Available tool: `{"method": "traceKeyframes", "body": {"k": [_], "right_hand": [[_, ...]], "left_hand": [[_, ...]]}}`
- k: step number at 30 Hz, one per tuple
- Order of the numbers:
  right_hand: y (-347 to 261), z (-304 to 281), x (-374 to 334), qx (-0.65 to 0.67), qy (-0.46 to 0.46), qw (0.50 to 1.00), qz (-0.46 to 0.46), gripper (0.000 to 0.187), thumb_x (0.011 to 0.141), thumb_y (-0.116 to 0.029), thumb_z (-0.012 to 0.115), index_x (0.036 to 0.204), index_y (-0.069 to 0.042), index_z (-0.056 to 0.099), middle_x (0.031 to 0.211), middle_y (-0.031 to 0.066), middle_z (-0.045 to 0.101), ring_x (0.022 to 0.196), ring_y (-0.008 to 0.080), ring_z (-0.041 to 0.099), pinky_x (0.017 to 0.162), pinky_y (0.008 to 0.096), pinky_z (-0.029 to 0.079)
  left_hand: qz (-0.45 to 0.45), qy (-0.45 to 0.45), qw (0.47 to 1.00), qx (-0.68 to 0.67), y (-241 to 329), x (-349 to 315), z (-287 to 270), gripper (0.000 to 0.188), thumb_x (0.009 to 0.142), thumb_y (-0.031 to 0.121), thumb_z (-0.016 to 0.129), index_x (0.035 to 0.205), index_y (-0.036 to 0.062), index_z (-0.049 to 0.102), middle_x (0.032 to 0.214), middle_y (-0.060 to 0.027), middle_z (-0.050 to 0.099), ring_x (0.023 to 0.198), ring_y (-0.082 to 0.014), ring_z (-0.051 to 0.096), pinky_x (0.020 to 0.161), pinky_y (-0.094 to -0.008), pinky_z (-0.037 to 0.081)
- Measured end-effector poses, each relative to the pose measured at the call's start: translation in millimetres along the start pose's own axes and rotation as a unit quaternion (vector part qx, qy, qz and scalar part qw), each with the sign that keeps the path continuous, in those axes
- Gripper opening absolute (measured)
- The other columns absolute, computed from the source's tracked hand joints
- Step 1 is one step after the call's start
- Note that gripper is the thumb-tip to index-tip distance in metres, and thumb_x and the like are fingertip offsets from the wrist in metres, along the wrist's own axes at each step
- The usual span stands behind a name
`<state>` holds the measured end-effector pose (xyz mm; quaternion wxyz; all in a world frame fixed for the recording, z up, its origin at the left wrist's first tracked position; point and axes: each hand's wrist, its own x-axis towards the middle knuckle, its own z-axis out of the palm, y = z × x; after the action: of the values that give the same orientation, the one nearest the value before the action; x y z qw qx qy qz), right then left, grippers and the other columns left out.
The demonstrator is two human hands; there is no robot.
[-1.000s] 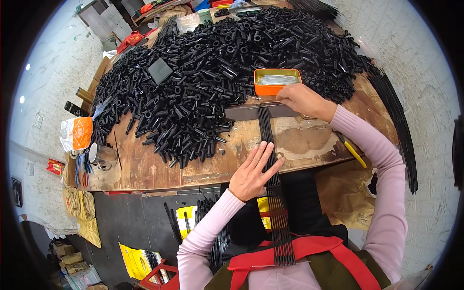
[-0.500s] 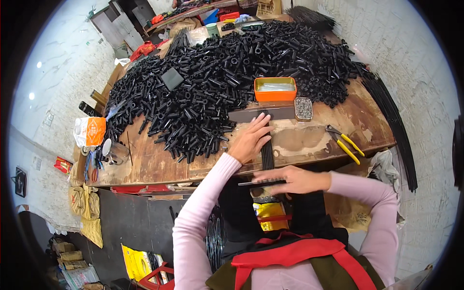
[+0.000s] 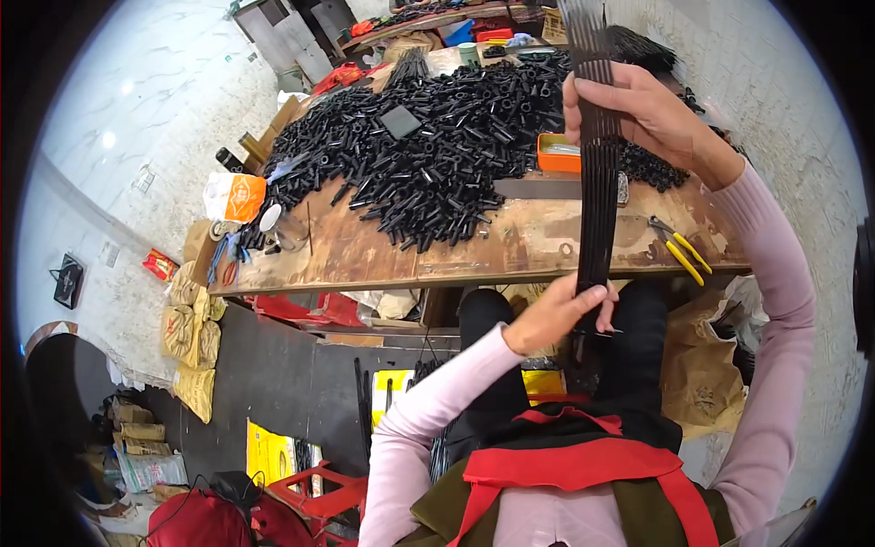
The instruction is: The recorder aligns multiple long black plastic strips and uses a pair of snips to trim or cut them at a manufacturing workbench.
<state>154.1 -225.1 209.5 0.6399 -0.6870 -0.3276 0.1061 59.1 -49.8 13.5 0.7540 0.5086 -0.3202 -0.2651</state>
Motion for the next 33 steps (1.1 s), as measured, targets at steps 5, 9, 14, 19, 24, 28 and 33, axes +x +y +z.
{"method": "traceKeyframes", "body": {"k": [5,9,14,19,24,28,33], "right_hand": [[2,11,-14,-0.387,0.230,0.865,-0.221,0.038,0.098,-0.020,0.058,0.130,0.001,0.054,0.127,0.0161,0.059,0.116,0.0239,0.060,0.100,0.0345,0.047],[11,60,-62,-0.763,0.049,0.521,-0.380,0.046,0.088,-0.015,0.063,0.131,-0.002,0.053,0.129,0.0167,0.057,0.123,0.0329,0.054,0.102,0.0361,0.044],[77,59,-60,-0.708,-0.046,0.698,-0.095,0.023,0.091,-0.020,0.060,0.107,-0.003,0.058,0.101,0.0114,0.063,0.093,0.0304,0.061,0.079,0.0400,0.049],[88,50,-42,0.064,0.125,0.988,0.061,0.044,0.101,-0.046,0.049,0.078,-0.009,0.049,0.056,-0.0023,0.036,0.043,0.0101,0.033,0.042,0.0245,0.027],[182,106,-83,0.209,0.282,0.935,0.054,0.052,0.101,-0.054,0.044,0.073,-0.010,0.043,0.055,-0.0043,0.033,0.044,0.0058,0.031,0.041,0.0219,0.024],[231,148,-115,0.227,0.309,0.918,0.103,0.053,0.101,-0.055,0.043,0.074,-0.009,0.043,0.055,-0.0032,0.036,0.044,0.0059,0.032,0.041,0.0221,0.025],[279,189,-160,0.226,0.318,0.898,0.203,0.053,0.102,-0.053,0.042,0.071,-0.011,0.046,0.053,-0.0042,0.037,0.042,0.0050,0.034,0.039,0.0228,0.025]], "left_hand": [[0.046,0.100,0.982,0.153,11,-9,-4,0.026,0.106,0.024,0.042,0.097,0.0028,0.054,0.075,-0.0027,0.057,0.075,-0.0123,0.057,0.073,-0.0296,0.049],[0.030,0.299,0.807,0.508,25,-7,-31,0.008,0.098,0.006,0.046,0.095,0.0018,0.053,0.076,-0.0122,0.060,0.071,-0.0265,0.062,0.059,-0.0341,0.048],[0.095,0.272,0.453,0.843,66,3,-1,0.036,0.082,0.007,0.052,0.115,-0.0071,0.051,0.118,-0.0240,0.056,0.118,-0.0385,0.052,0.110,-0.0503,0.034],[0.172,0.254,0.543,0.782,57,-25,17,0.057,0.083,0.010,0.062,0.136,-0.0016,0.045,0.130,-0.0202,0.054,0.130,-0.0390,0.045,0.111,-0.0514,0.032],[-0.145,0.109,0.962,0.206,-58,-26,-21,0.055,0.088,0.014,0.072,0.135,0.0002,0.046,0.117,-0.0129,0.064,0.105,-0.0185,0.060,0.088,-0.0315,0.048],[-0.207,0.036,0.962,0.172,-140,-58,-46,0.037,0.090,0.010,0.069,0.121,-0.0027,0.053,0.109,-0.0093,0.066,0.103,-0.0133,0.058,0.089,-0.0306,0.048],[-0.244,0.005,0.956,0.164,-185,-106,-25,0.036,0.094,0.009,0.064,0.128,-0.0010,0.055,0.118,-0.0077,0.065,0.111,-0.0165,0.057,0.096,-0.0323,0.046]]}}
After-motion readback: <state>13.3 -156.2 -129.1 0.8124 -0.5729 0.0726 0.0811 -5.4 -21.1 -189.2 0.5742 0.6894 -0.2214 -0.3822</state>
